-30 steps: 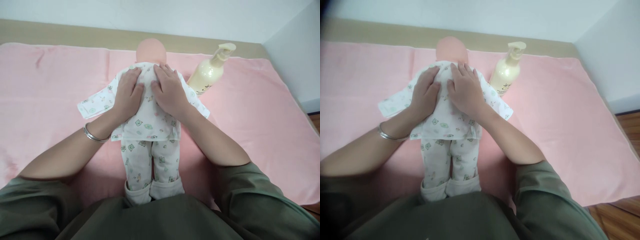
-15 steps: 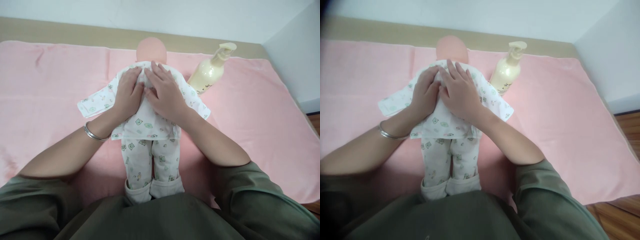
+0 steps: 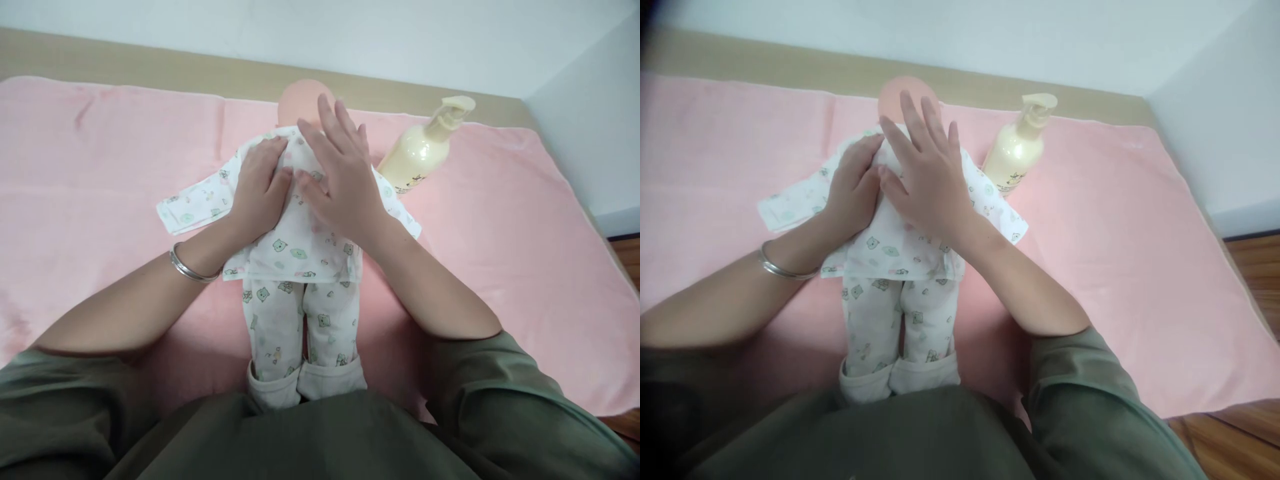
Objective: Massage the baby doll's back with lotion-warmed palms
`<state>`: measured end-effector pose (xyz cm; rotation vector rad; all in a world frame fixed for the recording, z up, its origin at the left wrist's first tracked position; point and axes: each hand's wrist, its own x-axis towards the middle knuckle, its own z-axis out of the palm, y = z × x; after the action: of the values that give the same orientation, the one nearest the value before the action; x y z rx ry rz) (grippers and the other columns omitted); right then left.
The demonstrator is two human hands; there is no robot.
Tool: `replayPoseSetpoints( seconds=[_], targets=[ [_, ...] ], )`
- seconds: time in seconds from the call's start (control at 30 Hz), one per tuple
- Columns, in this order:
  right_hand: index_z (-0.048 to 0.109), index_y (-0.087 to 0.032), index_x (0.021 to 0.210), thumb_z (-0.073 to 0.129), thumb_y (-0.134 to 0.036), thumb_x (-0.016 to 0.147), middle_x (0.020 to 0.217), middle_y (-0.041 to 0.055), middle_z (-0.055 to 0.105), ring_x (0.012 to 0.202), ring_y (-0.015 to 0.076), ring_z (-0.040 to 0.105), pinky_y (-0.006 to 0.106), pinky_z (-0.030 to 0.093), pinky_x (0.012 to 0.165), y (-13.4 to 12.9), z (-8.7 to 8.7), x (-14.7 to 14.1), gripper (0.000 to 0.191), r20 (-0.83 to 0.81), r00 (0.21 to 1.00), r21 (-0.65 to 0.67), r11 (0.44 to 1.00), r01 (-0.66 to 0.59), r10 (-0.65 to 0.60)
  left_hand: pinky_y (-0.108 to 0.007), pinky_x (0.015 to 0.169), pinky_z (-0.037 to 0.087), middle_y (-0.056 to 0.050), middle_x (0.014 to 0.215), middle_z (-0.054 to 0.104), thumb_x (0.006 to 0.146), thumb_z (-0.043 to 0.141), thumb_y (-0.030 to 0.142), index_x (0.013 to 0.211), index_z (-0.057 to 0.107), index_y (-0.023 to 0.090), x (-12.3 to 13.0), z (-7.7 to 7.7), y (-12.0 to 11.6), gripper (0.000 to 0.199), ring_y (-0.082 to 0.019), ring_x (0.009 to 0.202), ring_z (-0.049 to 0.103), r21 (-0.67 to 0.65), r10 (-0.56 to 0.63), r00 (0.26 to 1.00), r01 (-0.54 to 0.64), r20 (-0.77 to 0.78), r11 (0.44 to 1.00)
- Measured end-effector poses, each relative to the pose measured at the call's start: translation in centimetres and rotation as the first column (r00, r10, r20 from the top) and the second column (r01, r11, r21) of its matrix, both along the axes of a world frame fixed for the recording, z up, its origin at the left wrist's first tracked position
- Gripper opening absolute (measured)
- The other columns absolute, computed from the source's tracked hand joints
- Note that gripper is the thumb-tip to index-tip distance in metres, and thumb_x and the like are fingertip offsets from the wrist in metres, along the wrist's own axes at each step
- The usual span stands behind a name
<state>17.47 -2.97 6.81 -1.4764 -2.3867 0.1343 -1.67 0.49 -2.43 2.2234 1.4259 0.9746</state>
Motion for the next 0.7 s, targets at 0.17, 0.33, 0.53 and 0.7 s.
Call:
replayPoseSetpoints(
  seconds=[0.17,0.33,0.53,0.7],
  targets=[
    [0.038,-0.024,0.166,0.04,-0.031,0.105,0.181,0.0022,0.017,0.171,0.0287,0.008,0.061,0.013,0.141,0.1,-1.4,-0.4,0.062,-0.012,0.999,0.021,0.999,0.034,-0.034,-0.056,0.134,0.03,0.004,0.162,0.055,0.095,0.023,0.08,0.15,0.05,0.032,0.9,1.1,-0.5,0.078,-0.029,0.152,0.044,-0.066,0.129,0.988,-0.123,0.088,0.99],
    [0.049,-0.024,0.159,0.04,-0.032,0.104,0.18,0.0032,0.022,0.171,0.0359,0.006,0.073,0.009,0.136,-0.1,-1.9,-0.8,0.057,-0.059,0.998,-0.047,0.999,0.02,-0.023,-0.052,0.137,0.029,-0.003,0.16,0.057,0.101,0.023,0.073,0.149,0.053,0.029,1.1,1.3,-0.9,0.072,-0.027,0.156,0.044,-0.025,0.134,0.989,-0.132,0.07,0.991],
    [0.044,-0.027,0.162,0.038,-0.027,0.103,0.18,0.0032,0.023,0.171,0.0315,0.005,0.071,0.011,0.137,-1.2,-1.4,-1.0,0.059,-0.078,0.997,0.085,0.996,0.026,-0.019,-0.049,0.137,0.031,-0.005,0.161,0.057,0.102,0.025,0.07,0.15,0.052,0.024,1.2,1.3,-1.0,0.071,-0.025,0.155,0.046,-0.014,0.128,0.988,-0.127,0.091,0.992],
    [0.056,-0.02,0.153,0.041,-0.027,0.102,0.171,0.0097,0.043,0.166,0.034,0.029,0.074,0.015,0.136,-0.3,-3.2,-0.9,0.054,-0.116,0.992,-0.001,0.998,-0.055,0.054,-0.055,0.138,0.028,-0.006,0.163,0.055,0.103,0.032,0.067,0.148,0.055,0.024,1.2,0.5,-0.6,0.066,-0.029,0.157,0.045,-0.006,0.1,0.982,-0.1,0.162,0.995]
  ],
)
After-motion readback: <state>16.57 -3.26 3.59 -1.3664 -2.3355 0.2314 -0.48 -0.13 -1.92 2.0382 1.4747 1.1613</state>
